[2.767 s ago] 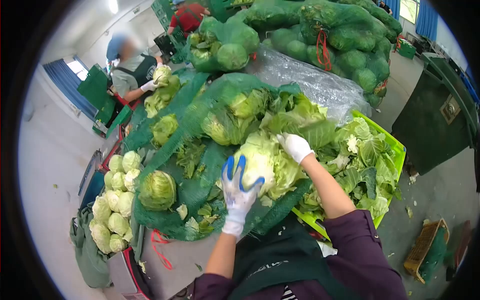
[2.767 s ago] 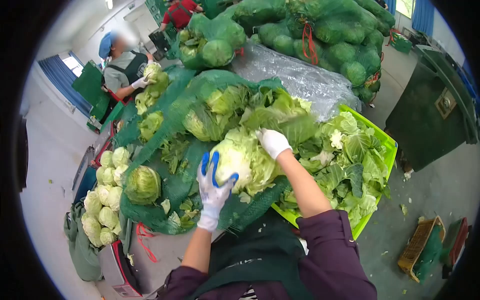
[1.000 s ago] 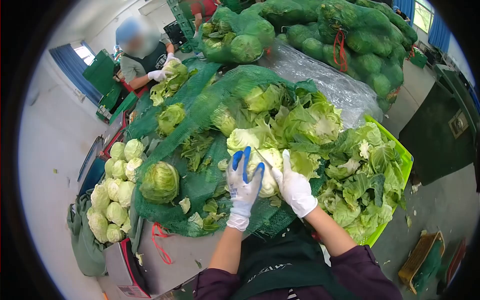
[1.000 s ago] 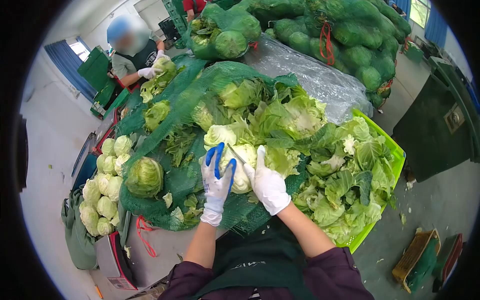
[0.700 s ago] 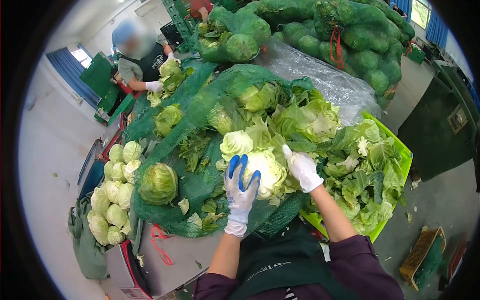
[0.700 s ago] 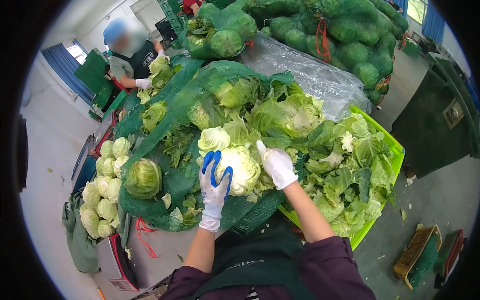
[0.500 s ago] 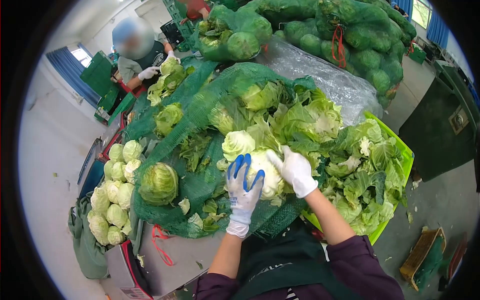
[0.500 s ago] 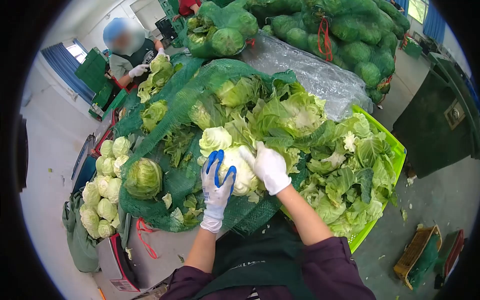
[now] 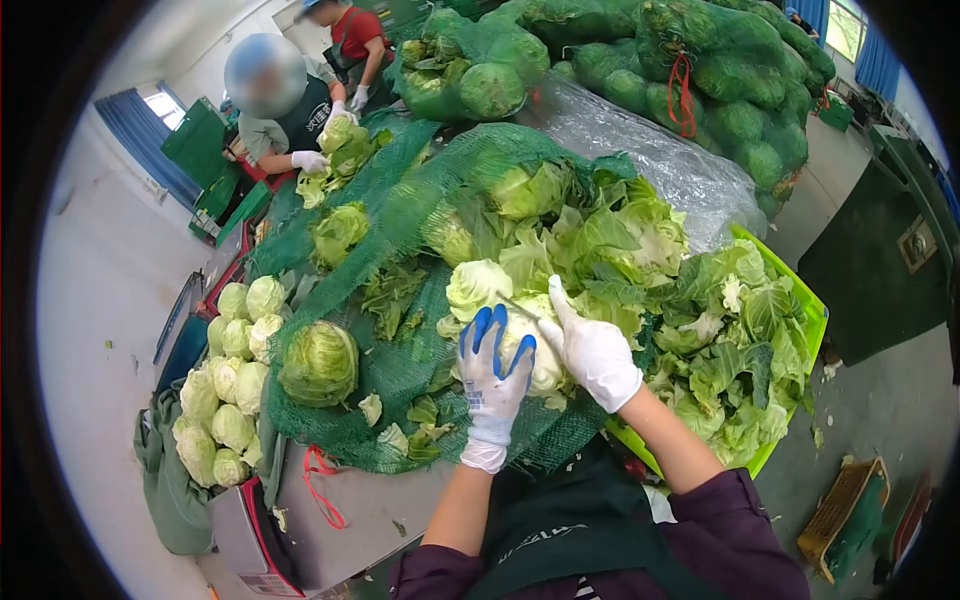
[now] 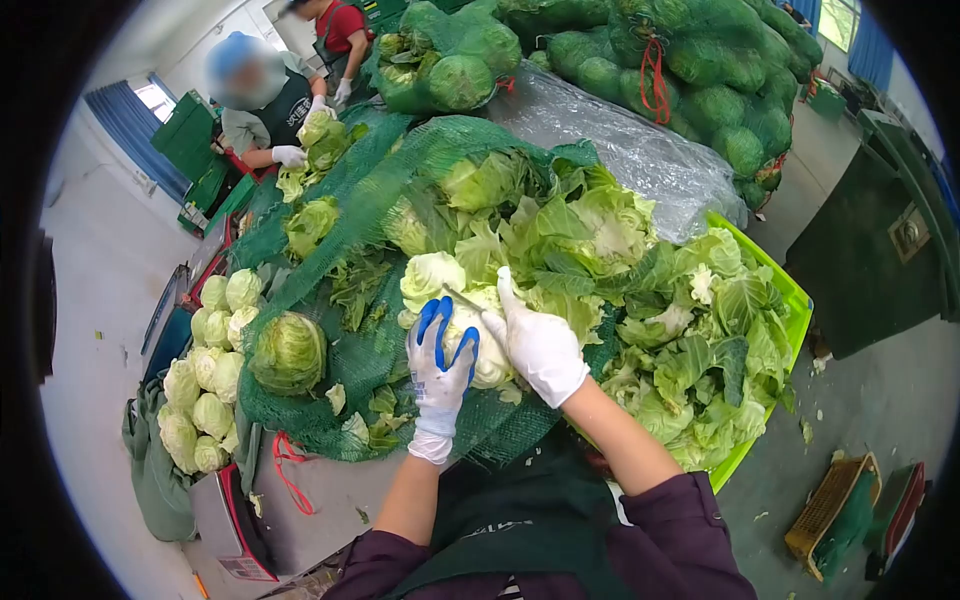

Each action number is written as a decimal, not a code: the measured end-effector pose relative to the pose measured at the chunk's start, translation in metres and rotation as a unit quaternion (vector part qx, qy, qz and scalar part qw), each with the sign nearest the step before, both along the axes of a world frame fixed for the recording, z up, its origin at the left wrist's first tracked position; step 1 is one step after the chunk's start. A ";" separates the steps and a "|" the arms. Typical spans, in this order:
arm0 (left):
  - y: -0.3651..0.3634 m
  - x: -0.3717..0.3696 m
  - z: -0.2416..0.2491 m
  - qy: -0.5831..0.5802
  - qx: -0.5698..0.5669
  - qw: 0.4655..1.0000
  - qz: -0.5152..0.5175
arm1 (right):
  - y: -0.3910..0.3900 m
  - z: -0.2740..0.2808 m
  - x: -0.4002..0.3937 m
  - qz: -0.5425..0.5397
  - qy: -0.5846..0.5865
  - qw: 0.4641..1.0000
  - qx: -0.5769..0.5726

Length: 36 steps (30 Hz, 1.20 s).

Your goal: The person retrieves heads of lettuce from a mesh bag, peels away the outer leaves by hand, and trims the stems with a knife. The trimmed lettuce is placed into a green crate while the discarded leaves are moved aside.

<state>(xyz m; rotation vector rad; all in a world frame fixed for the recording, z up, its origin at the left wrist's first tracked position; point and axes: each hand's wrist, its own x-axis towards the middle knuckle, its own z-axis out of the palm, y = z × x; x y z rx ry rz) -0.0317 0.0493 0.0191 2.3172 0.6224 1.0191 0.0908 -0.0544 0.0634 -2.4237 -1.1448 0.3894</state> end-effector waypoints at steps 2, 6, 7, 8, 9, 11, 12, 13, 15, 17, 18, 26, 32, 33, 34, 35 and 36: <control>-0.001 0.005 -0.002 -0.010 0.021 1.000 0.014 | 0.002 -0.023 0.011 -0.012 0.003 0.997 0.073; 0.003 -0.006 -0.009 -0.059 -0.040 0.997 -0.005 | 0.004 -0.044 0.039 -0.073 0.145 0.980 0.111; 0.001 -0.011 -0.013 -0.136 -0.207 0.969 -0.010 | 0.001 -0.040 0.041 -0.095 0.219 0.970 0.036; 0.012 -0.019 -0.025 -0.184 -0.260 0.947 -0.038 | 0.001 -0.059 0.038 -0.085 0.162 0.980 0.084; 0.025 -0.026 -0.037 -0.232 -0.309 0.920 -0.066 | 0.000 -0.064 0.023 -0.077 0.162 0.980 0.087; 0.020 -0.036 -0.023 -0.241 -0.337 0.909 -0.051 | 0.000 -0.071 -0.019 -0.128 0.230 0.939 0.223; 0.014 -0.035 -0.012 -0.230 -0.369 0.900 -0.013 | 0.004 -0.062 -0.041 -0.118 0.264 0.936 0.203; 0.009 -0.032 -0.007 -0.219 -0.401 0.889 0.023 | 0.008 -0.052 -0.054 -0.108 0.297 0.931 0.184; 0.011 -0.030 -0.036 -0.228 -0.346 0.909 0.050 | 0.024 -0.092 -0.036 -0.100 0.117 0.958 0.242; 0.003 -0.038 -0.016 -0.122 -0.344 0.930 0.043 | 0.015 -0.069 0.000 -0.049 0.335 0.902 0.267; 0.003 -0.042 -0.001 0.020 -0.244 0.968 0.052 | 0.016 -0.083 0.017 -0.026 0.362 0.887 0.284; 0.021 0.004 -0.019 -0.117 -0.178 0.975 -0.065 | -0.010 -0.044 -0.014 -0.040 0.057 0.994 0.079; 0.017 0.006 -0.019 -0.048 -0.113 0.992 0.004 | 0.008 -0.048 0.010 -0.027 -0.076 0.995 0.050; 0.016 0.003 -0.021 -0.049 -0.113 0.992 0.008 | 0.011 -0.053 0.026 -0.012 -0.160 0.984 0.084; 0.013 -0.003 -0.025 -0.055 -0.102 0.993 -0.001 | 0.017 -0.056 0.049 -0.074 -0.026 0.996 0.038; 0.014 -0.009 -0.028 -0.060 -0.088 0.994 -0.011 | 0.025 -0.058 0.072 -0.135 0.110 0.985 -0.006; 0.017 -0.014 -0.036 -0.102 -0.133 0.985 -0.041 | 0.028 -0.067 0.084 -0.134 0.113 0.984 -0.003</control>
